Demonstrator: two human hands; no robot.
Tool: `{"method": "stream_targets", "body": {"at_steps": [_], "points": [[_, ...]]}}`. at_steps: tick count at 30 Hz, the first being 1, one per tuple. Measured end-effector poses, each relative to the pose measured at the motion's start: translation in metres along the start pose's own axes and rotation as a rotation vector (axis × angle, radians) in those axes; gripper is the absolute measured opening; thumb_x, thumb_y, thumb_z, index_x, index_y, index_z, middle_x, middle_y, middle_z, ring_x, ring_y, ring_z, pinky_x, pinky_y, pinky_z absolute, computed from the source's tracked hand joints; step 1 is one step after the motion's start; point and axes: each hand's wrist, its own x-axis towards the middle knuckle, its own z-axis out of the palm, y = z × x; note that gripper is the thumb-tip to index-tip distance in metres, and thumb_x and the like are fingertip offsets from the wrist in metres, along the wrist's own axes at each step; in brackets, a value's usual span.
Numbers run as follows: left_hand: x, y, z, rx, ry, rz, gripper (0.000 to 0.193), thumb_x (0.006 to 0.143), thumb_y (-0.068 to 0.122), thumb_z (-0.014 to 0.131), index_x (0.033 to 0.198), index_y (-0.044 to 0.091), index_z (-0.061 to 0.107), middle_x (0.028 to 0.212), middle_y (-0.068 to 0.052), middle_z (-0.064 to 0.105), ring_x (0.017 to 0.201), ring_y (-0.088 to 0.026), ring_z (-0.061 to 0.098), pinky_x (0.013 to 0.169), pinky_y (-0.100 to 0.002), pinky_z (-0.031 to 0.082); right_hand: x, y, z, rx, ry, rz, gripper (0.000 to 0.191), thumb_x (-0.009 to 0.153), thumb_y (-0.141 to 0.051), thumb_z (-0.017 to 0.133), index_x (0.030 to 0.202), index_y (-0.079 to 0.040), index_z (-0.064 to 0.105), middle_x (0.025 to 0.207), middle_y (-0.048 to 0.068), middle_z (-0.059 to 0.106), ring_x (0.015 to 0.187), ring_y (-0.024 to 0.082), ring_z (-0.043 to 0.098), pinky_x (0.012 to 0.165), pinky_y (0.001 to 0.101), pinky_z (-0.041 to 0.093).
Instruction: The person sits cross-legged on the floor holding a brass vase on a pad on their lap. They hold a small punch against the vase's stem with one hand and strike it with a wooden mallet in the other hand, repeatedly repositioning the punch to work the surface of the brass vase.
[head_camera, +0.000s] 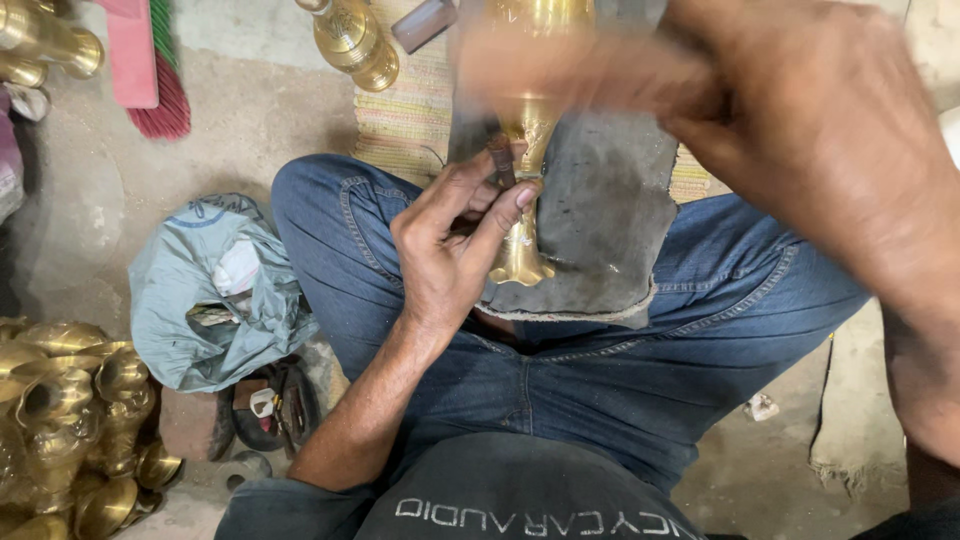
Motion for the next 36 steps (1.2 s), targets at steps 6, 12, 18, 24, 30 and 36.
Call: {"method": "stream_targets", "body": {"at_steps": [6, 12, 18, 24, 30, 36], "points": [[0.001, -0.004, -0.001, 0.039, -0.015, 0.010, 0.034, 0.099, 0.006, 0.079, 0.129, -0.004, 0.065, 0.105, -0.009, 0.078, 0.092, -0.012, 0.078, 0.077, -0.024, 0.064, 0.001, -0.001, 0.001, -0.024, -0.022, 0.007, 0.026, 0.089, -0.014, 0.082, 0.103, -0.005, 0.062, 0.084, 0.012, 0.066, 0.080, 0.033, 0.070, 0.070, 0.0436, 0.053], [0.001, -0.003, -0.003, 0.056, -0.017, 0.006, 0.036, 0.097, 0.009, 0.080, 0.127, -0.005, 0.067, 0.103, -0.009, 0.077, 0.090, -0.012, 0.077, 0.078, -0.026, 0.063, 0.006, -0.005, -0.002, -0.100, 0.000, -0.019, 0.024, 0.090, -0.014, 0.081, 0.105, -0.005, 0.065, 0.085, 0.011, 0.066, 0.079, 0.030, 0.070, 0.066, 0.0396, 0.052], [0.003, -0.001, -0.004, 0.071, -0.043, -0.041, 0.031, 0.098, 0.009, 0.081, 0.125, -0.002, 0.070, 0.097, -0.008, 0.077, 0.085, -0.011, 0.076, 0.074, -0.025, 0.060, 0.003, 0.001, 0.003, -0.130, -0.055, -0.031, 0.024, 0.089, -0.014, 0.082, 0.103, -0.005, 0.064, 0.084, 0.010, 0.066, 0.080, 0.029, 0.070, 0.070, 0.0425, 0.054], [0.003, -0.001, -0.005, 0.063, -0.035, 0.021, 0.034, 0.099, 0.009, 0.081, 0.128, -0.003, 0.067, 0.105, -0.009, 0.075, 0.089, -0.011, 0.075, 0.078, -0.024, 0.060, 0.000, 0.001, 0.004, -0.125, -0.063, 0.007, 0.025, 0.091, -0.016, 0.081, 0.107, -0.007, 0.064, 0.085, 0.010, 0.067, 0.081, 0.028, 0.070, 0.070, 0.0403, 0.053], [0.005, -0.002, -0.004, 0.100, -0.040, -0.021, 0.033, 0.096, 0.010, 0.084, 0.124, -0.001, 0.069, 0.098, -0.007, 0.076, 0.083, -0.010, 0.075, 0.073, -0.023, 0.060, 0.004, 0.001, 0.005, -0.144, -0.036, -0.068, 0.027, 0.085, -0.017, 0.082, 0.100, -0.005, 0.064, 0.079, 0.011, 0.066, 0.077, 0.031, 0.070, 0.068, 0.0445, 0.053], [0.004, -0.001, -0.006, 0.047, -0.077, -0.025, 0.034, 0.099, 0.010, 0.080, 0.128, -0.002, 0.068, 0.102, -0.007, 0.076, 0.087, -0.009, 0.075, 0.073, -0.023, 0.061, 0.001, 0.005, 0.007, -0.042, -0.095, 0.020, 0.025, 0.091, -0.018, 0.080, 0.105, -0.007, 0.063, 0.080, 0.013, 0.065, 0.077, 0.036, 0.068, 0.066, 0.0464, 0.052]]}}
